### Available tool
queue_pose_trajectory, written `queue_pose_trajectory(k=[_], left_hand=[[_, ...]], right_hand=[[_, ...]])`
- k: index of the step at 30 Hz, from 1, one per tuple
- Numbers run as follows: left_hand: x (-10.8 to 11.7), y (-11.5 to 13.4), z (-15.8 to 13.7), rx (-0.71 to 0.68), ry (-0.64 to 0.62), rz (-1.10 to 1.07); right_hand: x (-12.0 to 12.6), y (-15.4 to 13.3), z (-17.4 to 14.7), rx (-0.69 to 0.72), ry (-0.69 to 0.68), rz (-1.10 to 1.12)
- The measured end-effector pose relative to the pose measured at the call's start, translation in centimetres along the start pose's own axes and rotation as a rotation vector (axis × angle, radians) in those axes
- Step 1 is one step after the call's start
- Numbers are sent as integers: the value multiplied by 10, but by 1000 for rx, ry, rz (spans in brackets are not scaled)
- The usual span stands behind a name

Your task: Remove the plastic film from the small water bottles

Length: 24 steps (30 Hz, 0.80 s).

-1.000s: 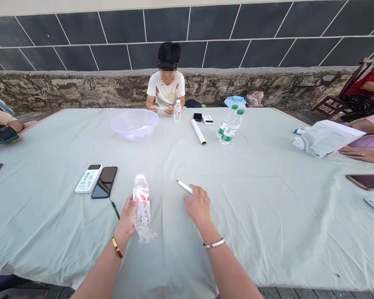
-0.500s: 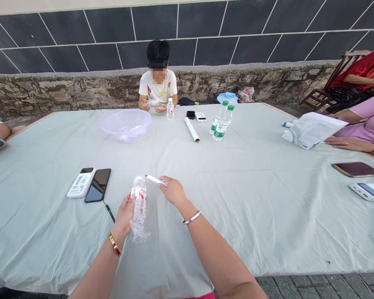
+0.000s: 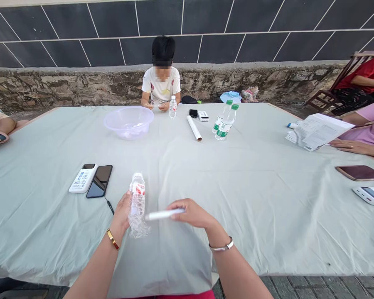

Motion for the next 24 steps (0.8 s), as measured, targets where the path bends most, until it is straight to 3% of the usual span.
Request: queue_pose_trajectory(k=[3,4,6,8,10,13,16,18,20,24], left_hand=[[-3,-2,-3,-6,-41,-14],[-4,-3,-4,-10,-52,-25],[-7,-5,-6,-15,-75,-56],[-12,-9,-9,-7,-108,-85],[-19,-13,-12,13,-154,-109],[-28,-17,-16,25,-197,-136],[-31,-19,-20,-10,-189,-140],[-32,-20,-22,-24,-183,-85],[-30,-18,-22,-69,-152,48],[-26,6,-24,-339,3,431]], right_hand=[[44,28,19,-67,621,-176],[52,35,23,-92,753,-271],[59,45,33,-138,857,-440],[55,47,39,-141,882,-504],[40,41,40,-54,864,-399],[-5,25,46,108,683,-158],[-52,15,57,121,473,128],[-71,12,62,139,412,367],[-78,9,62,160,446,463],[-77,10,56,107,584,335]])
Point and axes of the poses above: each hand's wrist, its own z-axis towards the middle knuckle, its own x-axis out of the back of the hand, y = z × x, the point moved 6 cm from there along z, towards the middle knuckle, and after that the axes turned 10 degrees about z, right-handed, at the moved point
